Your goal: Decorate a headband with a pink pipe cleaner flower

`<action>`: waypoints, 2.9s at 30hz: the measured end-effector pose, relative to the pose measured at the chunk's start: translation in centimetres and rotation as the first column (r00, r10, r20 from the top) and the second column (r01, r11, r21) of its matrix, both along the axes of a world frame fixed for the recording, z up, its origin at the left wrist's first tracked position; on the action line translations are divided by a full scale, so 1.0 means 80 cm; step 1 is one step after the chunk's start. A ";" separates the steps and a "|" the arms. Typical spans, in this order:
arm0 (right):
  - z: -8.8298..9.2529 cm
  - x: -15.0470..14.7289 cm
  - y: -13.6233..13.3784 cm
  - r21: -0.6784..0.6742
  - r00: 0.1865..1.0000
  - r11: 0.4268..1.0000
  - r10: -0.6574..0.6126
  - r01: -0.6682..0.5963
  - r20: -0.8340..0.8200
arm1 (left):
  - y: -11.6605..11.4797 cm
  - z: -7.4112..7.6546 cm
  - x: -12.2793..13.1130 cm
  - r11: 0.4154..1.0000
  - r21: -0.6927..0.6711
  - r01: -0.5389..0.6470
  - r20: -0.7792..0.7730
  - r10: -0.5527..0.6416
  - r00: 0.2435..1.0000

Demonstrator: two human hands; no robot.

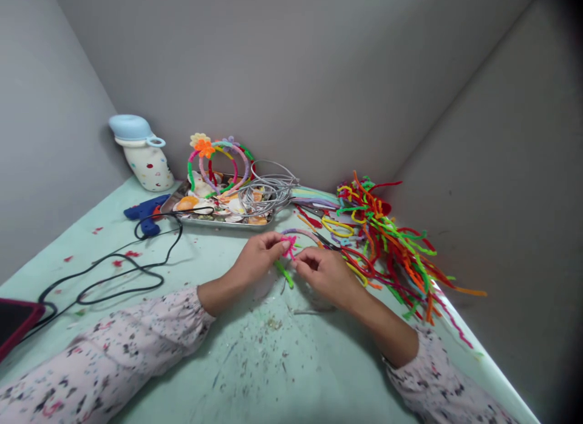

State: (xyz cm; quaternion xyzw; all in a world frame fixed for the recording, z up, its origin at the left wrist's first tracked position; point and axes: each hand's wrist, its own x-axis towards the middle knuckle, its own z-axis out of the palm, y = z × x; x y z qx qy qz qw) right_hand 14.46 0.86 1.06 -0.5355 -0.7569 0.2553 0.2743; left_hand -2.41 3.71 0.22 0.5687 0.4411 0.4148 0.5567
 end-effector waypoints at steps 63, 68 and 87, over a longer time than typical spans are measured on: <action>-0.006 0.011 0.000 0.517 0.989 0.852 0.009 -0.085 0.149 | -0.003 -0.003 0.004 0.991 -0.113 0.070 0.132 -0.055 0.990; -0.015 0.005 -0.001 0.539 0.980 0.836 -0.007 -0.103 0.198 | -0.005 -0.002 0.005 0.997 -0.046 0.065 0.071 -0.061 0.996; -0.038 -0.012 -0.013 0.480 0.996 0.875 0.032 -0.069 0.085 | 0.000 -0.015 0.002 0.996 -0.087 0.018 0.148 -0.005 0.989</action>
